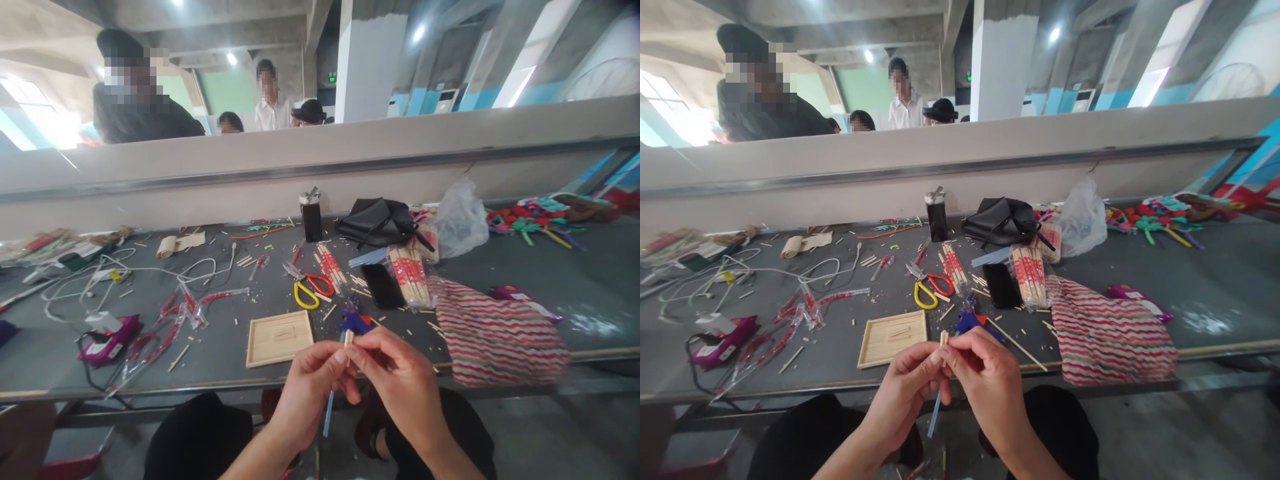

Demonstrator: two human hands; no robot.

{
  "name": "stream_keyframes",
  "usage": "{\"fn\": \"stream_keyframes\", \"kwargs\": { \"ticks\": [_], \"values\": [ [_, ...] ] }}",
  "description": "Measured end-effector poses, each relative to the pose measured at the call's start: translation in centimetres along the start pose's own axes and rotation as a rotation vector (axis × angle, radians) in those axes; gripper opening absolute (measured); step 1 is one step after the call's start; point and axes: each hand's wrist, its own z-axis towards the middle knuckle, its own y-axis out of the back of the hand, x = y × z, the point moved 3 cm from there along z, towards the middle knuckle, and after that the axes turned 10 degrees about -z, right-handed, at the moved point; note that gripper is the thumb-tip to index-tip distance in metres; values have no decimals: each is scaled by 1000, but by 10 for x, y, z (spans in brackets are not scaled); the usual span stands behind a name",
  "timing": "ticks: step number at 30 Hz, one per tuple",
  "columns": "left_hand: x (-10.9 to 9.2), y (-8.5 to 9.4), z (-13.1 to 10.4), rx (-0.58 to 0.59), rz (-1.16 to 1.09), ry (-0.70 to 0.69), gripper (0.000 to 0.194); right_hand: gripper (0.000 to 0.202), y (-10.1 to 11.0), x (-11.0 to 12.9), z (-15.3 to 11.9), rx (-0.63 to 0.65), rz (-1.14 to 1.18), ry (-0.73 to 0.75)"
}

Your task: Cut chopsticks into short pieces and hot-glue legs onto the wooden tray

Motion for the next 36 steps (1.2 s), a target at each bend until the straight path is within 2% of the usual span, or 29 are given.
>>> {"fn": "stream_keyframes", "kwargs": {
  "ticks": [4, 6, 7, 9, 13, 16, 19, 21, 26, 30, 36],
  "values": [
    [0, 2, 2, 15, 19, -14, 19, 12, 1, 4, -3, -47, -63, 127],
    [0, 3, 2, 20, 14, -9, 19, 12, 2, 4, -2, -50, -55, 140],
    [-1, 3, 2, 21, 2, 1, 19, 13, 3, 1, -1, -30, -34, 111],
    [-1, 4, 1, 27, -53, 44, 20, 14, 1, -6, 3, 87, 87, -26],
    [0, 3, -1, 104, -183, 156, 21, 32, -6, -18, 8, 358, 517, -318],
    [0, 2, -3, 172, -222, 210, 20, 35, -8, -18, 10, 454, 688, -369],
    [1, 1, -3, 201, -235, 245, 21, 30, -9, -16, 10, 510, 728, -385],
    [0, 1, -3, 195, -198, 246, 25, 31, -8, -17, 11, 501, 716, -415],
    [-7, 0, -4, 157, -58, 170, 31, 35, -7, -22, 12, 388, 649, -472],
    [-9, -1, -6, 129, 116, 115, 28, 35, -7, -20, 12, 379, 642, -477],
    [-7, 2, -9, 87, 303, 97, 37, 35, -3, -14, 9, 360, 572, -478]
  ]
}}
